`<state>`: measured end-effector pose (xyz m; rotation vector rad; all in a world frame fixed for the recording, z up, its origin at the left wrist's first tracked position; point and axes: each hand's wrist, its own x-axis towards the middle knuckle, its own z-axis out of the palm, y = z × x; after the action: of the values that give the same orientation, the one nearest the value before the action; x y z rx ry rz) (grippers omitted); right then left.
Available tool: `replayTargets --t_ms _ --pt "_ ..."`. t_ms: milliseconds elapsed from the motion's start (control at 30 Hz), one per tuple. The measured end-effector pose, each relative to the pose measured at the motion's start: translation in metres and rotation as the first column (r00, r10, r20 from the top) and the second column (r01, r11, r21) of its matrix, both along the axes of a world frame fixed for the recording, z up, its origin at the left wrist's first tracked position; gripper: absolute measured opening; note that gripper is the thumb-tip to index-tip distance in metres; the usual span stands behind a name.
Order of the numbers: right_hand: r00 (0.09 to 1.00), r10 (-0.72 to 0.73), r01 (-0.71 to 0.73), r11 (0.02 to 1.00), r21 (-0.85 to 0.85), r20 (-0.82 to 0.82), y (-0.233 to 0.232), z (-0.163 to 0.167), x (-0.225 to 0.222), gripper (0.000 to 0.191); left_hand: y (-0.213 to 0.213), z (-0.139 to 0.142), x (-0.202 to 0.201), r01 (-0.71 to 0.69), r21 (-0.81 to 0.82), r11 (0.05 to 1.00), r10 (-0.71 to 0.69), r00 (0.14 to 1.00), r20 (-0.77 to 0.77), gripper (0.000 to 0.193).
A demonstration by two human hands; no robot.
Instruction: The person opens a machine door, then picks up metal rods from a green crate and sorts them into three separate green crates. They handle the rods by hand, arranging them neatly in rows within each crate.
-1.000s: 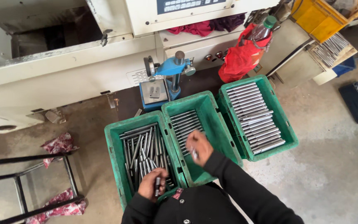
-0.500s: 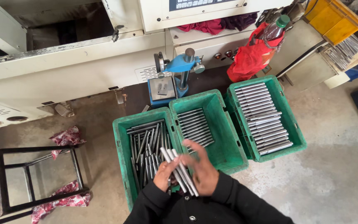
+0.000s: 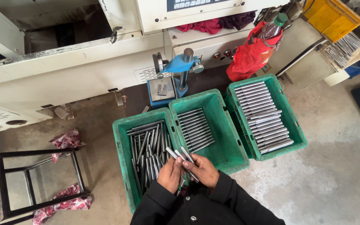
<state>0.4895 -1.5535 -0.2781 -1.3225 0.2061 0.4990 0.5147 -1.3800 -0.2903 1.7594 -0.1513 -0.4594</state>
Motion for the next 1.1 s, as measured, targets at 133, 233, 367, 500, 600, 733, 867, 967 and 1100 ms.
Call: replayTargets --t_ms 133,233,367,500,600,733,867,967,1100 --pt "0.993 -0.095 0.096 0.995 0.004 -0.064 -0.004 0.007 -0.001 0.032 0.002 0.001 0.003 -0.043 -0.065 0.997 0.030 0.984 -0.177 0.038" --pt "0.985 -0.168 0.169 0.985 0.031 -0.040 -0.014 0.013 -0.004 0.031 0.005 -0.006 0.009 -0.317 -0.389 0.865 0.001 0.776 -0.631 0.045" --pt "0.985 -0.057 0.041 0.994 0.101 0.161 -0.017 0.018 -0.007 0.031 0.009 -0.014 0.012 -0.526 -0.469 0.709 -0.080 0.601 -0.796 0.048" --pt "0.990 -0.091 0.087 0.995 0.039 0.111 -0.008 0.019 -0.008 0.031 0.004 -0.015 0.010 -0.468 -0.445 0.763 -0.047 0.646 -0.762 0.032" --pt "0.988 -0.113 0.117 0.993 -0.028 0.105 -0.007 0.022 -0.008 0.031 0.001 -0.015 0.004 -0.413 -0.489 0.768 -0.070 0.705 -0.706 0.029" --pt "0.987 -0.072 0.079 0.996 -0.047 0.142 -0.009 0.030 -0.007 0.031 -0.002 -0.015 -0.001 -0.382 -0.494 0.781 -0.061 0.740 -0.670 0.033" --pt "0.993 -0.029 0.028 1.000 0.007 0.118 -0.010 0.036 -0.007 0.032 -0.001 -0.012 -0.002 -0.323 -0.540 0.777 -0.077 0.803 -0.591 0.037" --pt "0.993 0.020 -0.022 1.000 0.013 0.115 -0.010 0.038 -0.008 0.034 0.005 -0.004 -0.001 -0.231 -0.499 0.835 -0.081 0.846 -0.528 0.040" --pt "0.989 0.059 -0.054 0.998 -0.038 0.134 -0.009 0.039 -0.010 0.034 0.011 0.013 0.003 -0.020 -0.360 0.933 -0.117 0.928 -0.353 0.045"
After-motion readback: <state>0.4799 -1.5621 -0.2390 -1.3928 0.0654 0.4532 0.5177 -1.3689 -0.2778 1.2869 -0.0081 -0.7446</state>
